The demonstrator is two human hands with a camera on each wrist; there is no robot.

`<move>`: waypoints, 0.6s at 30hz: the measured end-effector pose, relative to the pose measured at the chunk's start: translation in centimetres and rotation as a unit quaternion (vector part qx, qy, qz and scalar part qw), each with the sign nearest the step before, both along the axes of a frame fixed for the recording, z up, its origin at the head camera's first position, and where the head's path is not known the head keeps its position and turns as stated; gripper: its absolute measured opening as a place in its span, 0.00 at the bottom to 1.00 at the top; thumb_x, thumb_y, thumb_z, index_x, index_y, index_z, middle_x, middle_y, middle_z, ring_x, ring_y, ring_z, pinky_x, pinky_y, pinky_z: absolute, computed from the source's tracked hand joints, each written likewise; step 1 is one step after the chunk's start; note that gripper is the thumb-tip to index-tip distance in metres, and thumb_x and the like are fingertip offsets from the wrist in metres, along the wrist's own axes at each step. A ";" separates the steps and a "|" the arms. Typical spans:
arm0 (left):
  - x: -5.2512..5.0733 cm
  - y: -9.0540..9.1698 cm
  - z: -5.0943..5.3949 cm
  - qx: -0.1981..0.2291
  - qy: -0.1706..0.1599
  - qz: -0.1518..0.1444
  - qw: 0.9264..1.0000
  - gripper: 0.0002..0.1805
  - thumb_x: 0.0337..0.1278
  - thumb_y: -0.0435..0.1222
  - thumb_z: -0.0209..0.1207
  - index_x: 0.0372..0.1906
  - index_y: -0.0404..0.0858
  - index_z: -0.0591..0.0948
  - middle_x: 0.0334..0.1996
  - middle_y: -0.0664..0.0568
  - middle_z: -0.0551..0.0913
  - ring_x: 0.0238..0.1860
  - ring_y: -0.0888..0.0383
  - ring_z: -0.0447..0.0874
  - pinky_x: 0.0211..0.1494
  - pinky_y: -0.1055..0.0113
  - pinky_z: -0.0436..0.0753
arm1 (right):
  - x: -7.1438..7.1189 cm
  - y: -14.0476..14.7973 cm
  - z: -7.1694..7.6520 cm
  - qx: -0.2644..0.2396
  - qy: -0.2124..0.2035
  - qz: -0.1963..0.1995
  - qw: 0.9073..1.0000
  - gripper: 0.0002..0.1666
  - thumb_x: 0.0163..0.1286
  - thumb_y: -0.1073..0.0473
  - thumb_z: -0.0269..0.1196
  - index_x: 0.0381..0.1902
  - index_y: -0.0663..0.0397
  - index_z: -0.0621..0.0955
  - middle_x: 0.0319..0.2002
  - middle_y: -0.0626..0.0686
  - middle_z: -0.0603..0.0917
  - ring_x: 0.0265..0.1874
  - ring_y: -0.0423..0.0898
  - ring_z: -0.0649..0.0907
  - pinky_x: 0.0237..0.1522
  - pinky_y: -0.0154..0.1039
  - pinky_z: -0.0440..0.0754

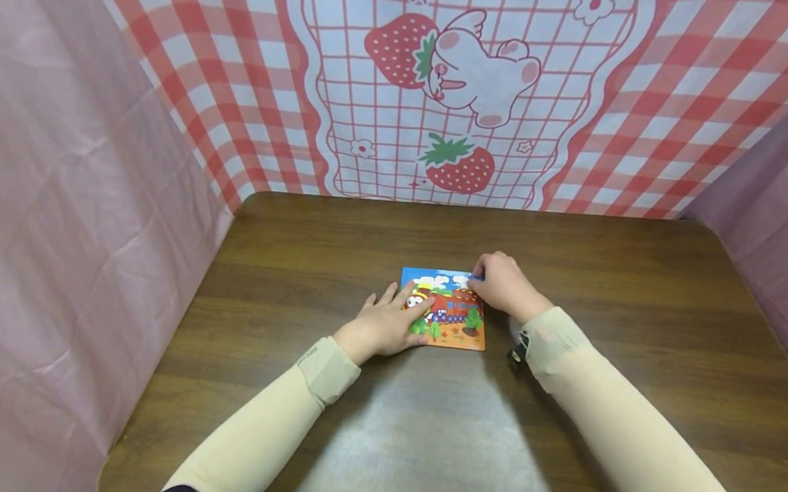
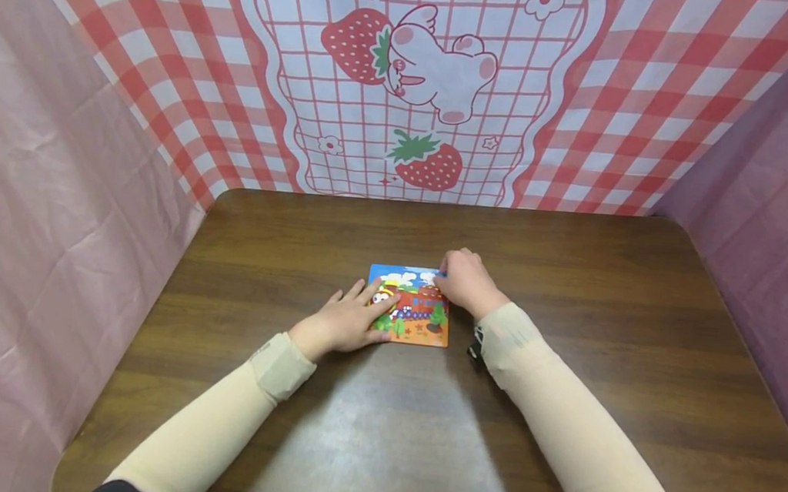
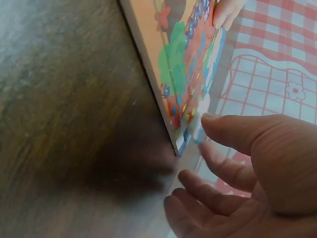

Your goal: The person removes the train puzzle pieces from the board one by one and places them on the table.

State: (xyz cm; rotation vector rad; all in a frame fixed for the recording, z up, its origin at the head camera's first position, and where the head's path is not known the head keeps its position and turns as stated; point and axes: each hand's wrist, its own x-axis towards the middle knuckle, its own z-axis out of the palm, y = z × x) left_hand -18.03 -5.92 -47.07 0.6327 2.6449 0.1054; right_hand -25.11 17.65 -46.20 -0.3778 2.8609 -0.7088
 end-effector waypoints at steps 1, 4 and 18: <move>0.0 0.0 0.0 0.000 0.000 0.000 1.000 0.41 0.71 0.64 0.48 0.83 0.62 0.49 0.82 0.48 0.39 0.79 0.41 0.41 0.73 0.39 0.54 | 0.0 0.0 0.0 -0.002 0.002 -0.001 1.000 0.12 0.68 0.59 0.68 0.38 0.65 0.82 0.41 0.62 0.78 0.45 0.60 0.76 0.53 0.56 0.73; 0.0 0.0 0.1 0.000 -0.001 0.001 1.000 0.41 0.71 0.64 0.48 0.83 0.62 0.49 0.82 0.48 0.39 0.79 0.41 0.41 0.73 0.38 0.54 | 0.0 0.1 0.0 -0.010 0.004 -0.006 1.000 0.12 0.67 0.60 0.68 0.39 0.66 0.81 0.40 0.62 0.80 0.44 0.59 0.77 0.52 0.55 0.75; 0.1 0.0 0.1 -0.002 0.001 0.002 1.000 0.41 0.71 0.64 0.48 0.83 0.63 0.49 0.82 0.49 0.39 0.79 0.41 0.41 0.74 0.39 0.54 | -0.5 0.6 -0.6 -0.073 0.005 0.005 0.997 0.14 0.60 0.64 0.74 0.39 0.66 0.83 0.34 0.58 0.84 0.37 0.54 0.82 0.45 0.49 0.81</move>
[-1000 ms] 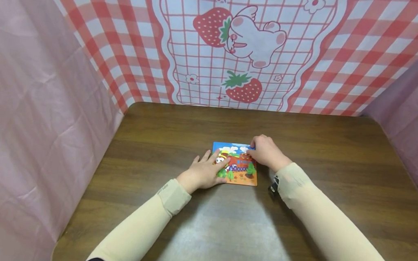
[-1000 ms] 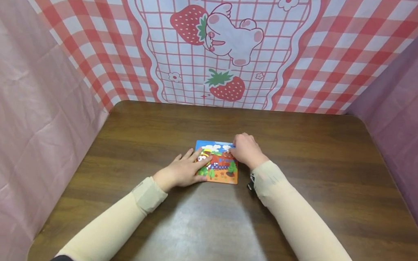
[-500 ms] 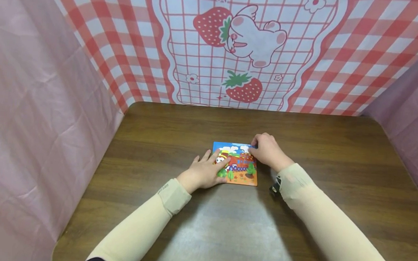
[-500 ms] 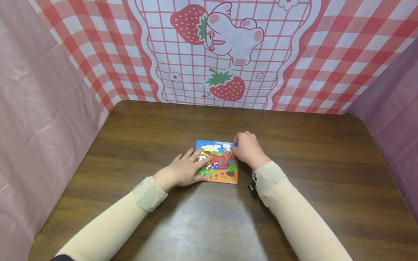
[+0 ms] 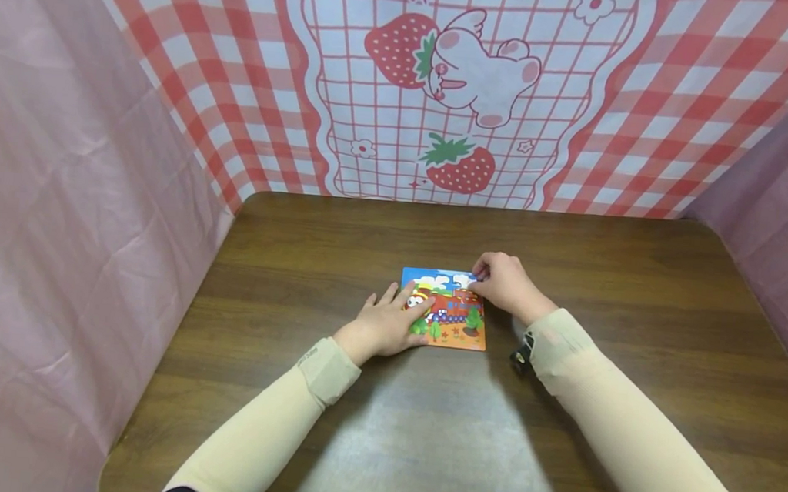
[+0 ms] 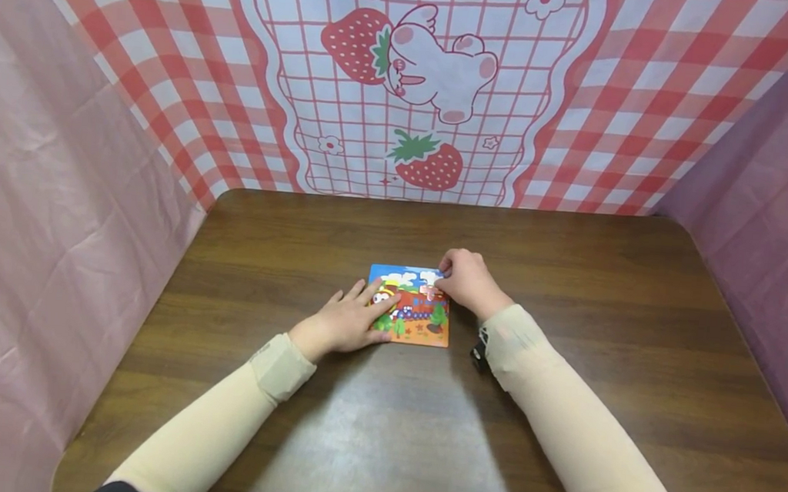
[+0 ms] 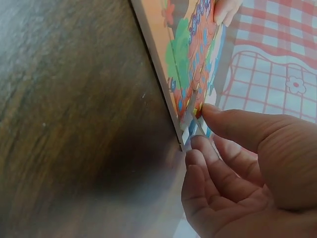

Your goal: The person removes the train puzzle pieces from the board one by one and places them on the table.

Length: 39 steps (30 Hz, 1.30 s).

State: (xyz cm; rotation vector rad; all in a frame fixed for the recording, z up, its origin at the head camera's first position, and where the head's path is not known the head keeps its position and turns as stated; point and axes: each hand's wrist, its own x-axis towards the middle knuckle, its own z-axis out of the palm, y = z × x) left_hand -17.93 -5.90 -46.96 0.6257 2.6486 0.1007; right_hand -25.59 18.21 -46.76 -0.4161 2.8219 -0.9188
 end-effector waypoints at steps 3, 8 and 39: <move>0.0 -0.1 0.0 0.001 -0.001 0.000 1.000 0.41 0.71 0.64 0.48 0.83 0.63 0.49 0.82 0.49 0.39 0.79 0.41 0.40 0.74 0.39 0.54 | 0.0 0.1 -0.1 -0.012 -0.010 -0.003 1.000 0.15 0.60 0.64 0.74 0.42 0.66 0.83 0.35 0.57 0.83 0.37 0.53 0.82 0.44 0.48 0.81; 0.0 0.0 0.1 0.003 0.000 -0.001 1.000 0.41 0.72 0.64 0.48 0.83 0.62 0.50 0.82 0.49 0.39 0.79 0.41 0.41 0.74 0.39 0.54 | 0.1 0.3 -0.1 -0.018 -0.021 -0.008 1.000 0.14 0.63 0.62 0.73 0.43 0.67 0.85 0.34 0.56 0.84 0.36 0.51 0.81 0.42 0.48 0.80; 0.1 -0.1 -0.2 0.006 -0.002 -0.001 1.000 0.40 0.72 0.64 0.47 0.83 0.64 0.49 0.82 0.50 0.38 0.80 0.42 0.39 0.74 0.39 0.52 | 0.4 4.2 0.0 -0.107 -0.047 -0.033 0.993 0.13 0.71 0.60 0.68 0.48 0.63 0.86 0.37 0.56 0.88 0.36 0.49 0.84 0.36 0.41 0.79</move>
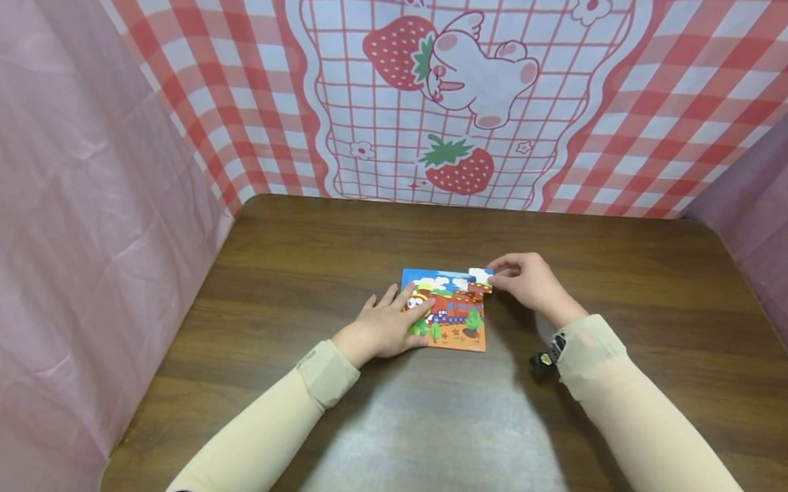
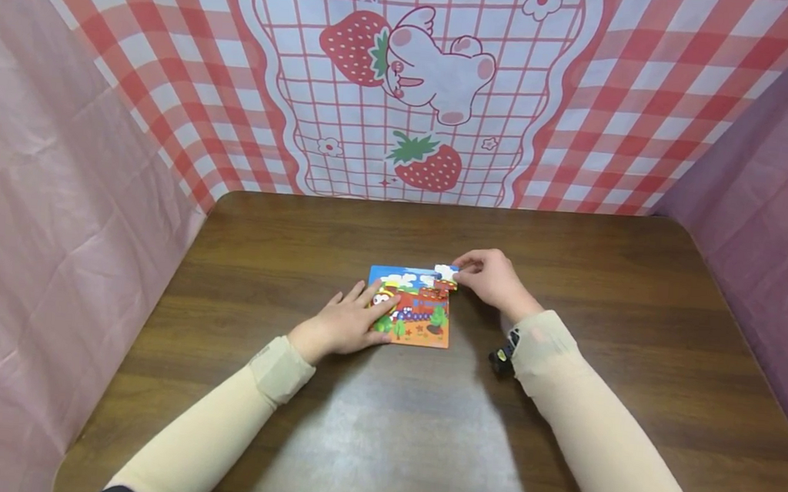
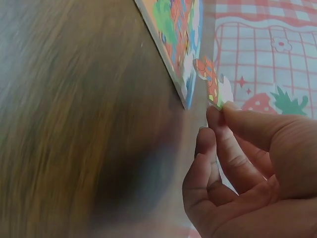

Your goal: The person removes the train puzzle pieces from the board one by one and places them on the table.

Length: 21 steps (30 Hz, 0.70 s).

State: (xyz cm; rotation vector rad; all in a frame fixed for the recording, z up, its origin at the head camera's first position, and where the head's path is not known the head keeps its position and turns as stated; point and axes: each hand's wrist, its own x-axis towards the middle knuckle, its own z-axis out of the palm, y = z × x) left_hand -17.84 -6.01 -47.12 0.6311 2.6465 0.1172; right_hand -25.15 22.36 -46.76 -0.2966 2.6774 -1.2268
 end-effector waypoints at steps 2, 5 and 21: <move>0.0 0.0 0.0 0.001 0.002 0.000 1.000 0.41 0.72 0.64 0.47 0.83 0.64 0.49 0.82 0.50 0.38 0.80 0.42 0.39 0.74 0.39 0.52 | 0.1 0.6 0.1 -0.004 0.000 -0.005 1.000 0.13 0.71 0.60 0.68 0.49 0.63 0.86 0.36 0.57 0.88 0.36 0.50 0.84 0.35 0.40 0.79; 0.0 -0.1 -0.1 0.001 0.005 -0.001 1.000 0.41 0.72 0.64 0.48 0.83 0.63 0.49 0.82 0.50 0.39 0.80 0.42 0.40 0.74 0.39 0.53 | 0.4 1.5 0.3 -0.006 0.002 -0.011 1.000 0.13 0.72 0.60 0.67 0.49 0.64 0.86 0.36 0.57 0.88 0.36 0.51 0.84 0.34 0.39 0.79; 0.0 -0.1 0.0 0.006 0.005 -0.002 1.000 0.40 0.72 0.64 0.48 0.82 0.63 0.50 0.82 0.51 0.39 0.80 0.42 0.40 0.74 0.39 0.53 | 2.4 7.3 1.8 -0.007 -0.005 -0.043 0.999 0.18 0.72 0.57 0.68 0.53 0.65 0.84 0.41 0.61 0.88 0.37 0.47 0.84 0.34 0.34 0.79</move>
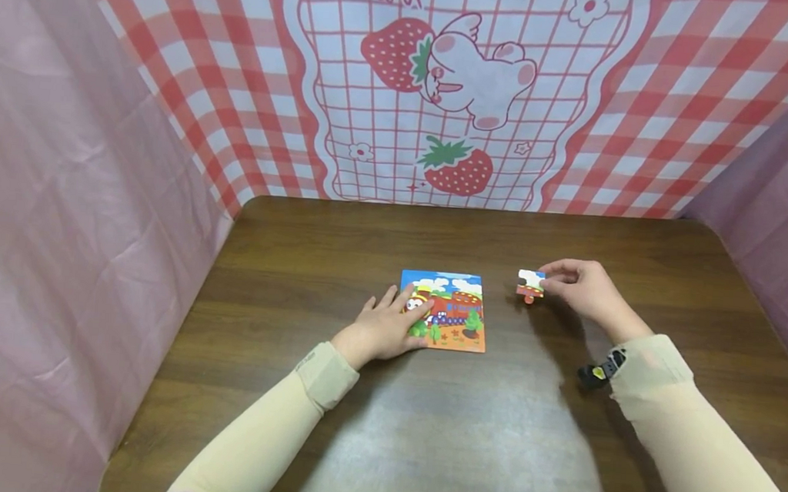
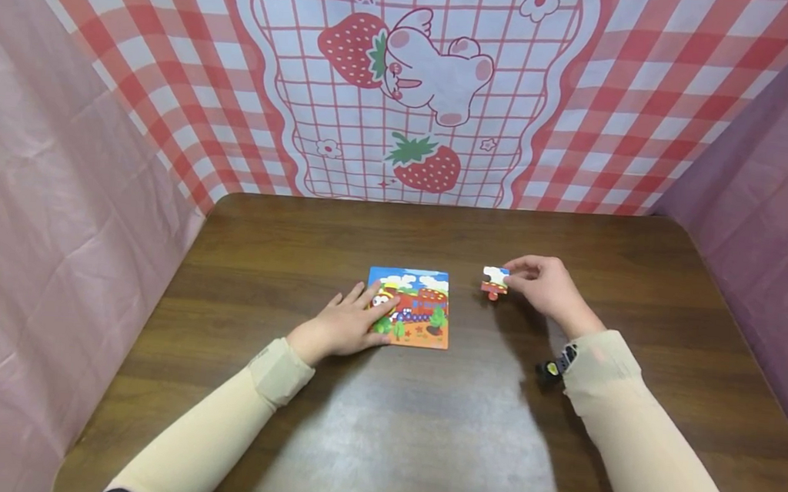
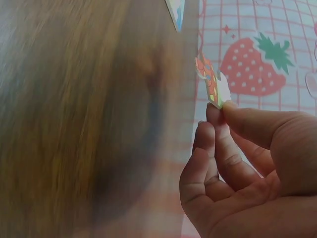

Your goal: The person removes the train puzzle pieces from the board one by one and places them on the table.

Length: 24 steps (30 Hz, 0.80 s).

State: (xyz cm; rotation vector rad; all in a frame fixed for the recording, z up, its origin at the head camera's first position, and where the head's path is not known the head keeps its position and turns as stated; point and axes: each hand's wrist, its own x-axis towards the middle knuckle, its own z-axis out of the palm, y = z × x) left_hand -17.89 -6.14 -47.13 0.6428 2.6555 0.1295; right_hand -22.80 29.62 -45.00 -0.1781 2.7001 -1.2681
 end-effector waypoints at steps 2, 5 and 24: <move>0.0 0.0 0.0 0.002 0.000 0.001 1.000 0.40 0.71 0.64 0.49 0.82 0.63 0.50 0.82 0.51 0.39 0.80 0.42 0.40 0.74 0.39 0.53 | 0.2 0.8 0.1 0.000 -0.002 -0.004 1.000 0.19 0.72 0.57 0.68 0.53 0.65 0.84 0.41 0.61 0.88 0.35 0.44 0.83 0.34 0.34 0.79; 0.0 0.0 0.0 0.005 -0.001 0.002 1.000 0.40 0.72 0.63 0.49 0.82 0.63 0.50 0.82 0.51 0.39 0.80 0.42 0.40 0.74 0.39 0.52 | 0.4 1.9 0.0 -0.001 -0.003 -0.008 1.000 0.20 0.72 0.56 0.68 0.53 0.66 0.84 0.41 0.61 0.88 0.34 0.41 0.82 0.33 0.35 0.79; 0.1 0.0 0.0 0.007 -0.001 0.002 1.000 0.40 0.72 0.64 0.49 0.82 0.63 0.50 0.82 0.50 0.39 0.79 0.42 0.40 0.74 0.39 0.52 | 1.6 8.2 -0.9 0.031 -0.010 0.002 0.999 0.21 0.72 0.60 0.67 0.54 0.73 0.81 0.40 0.63 0.88 0.30 0.43 0.85 0.31 0.38 0.83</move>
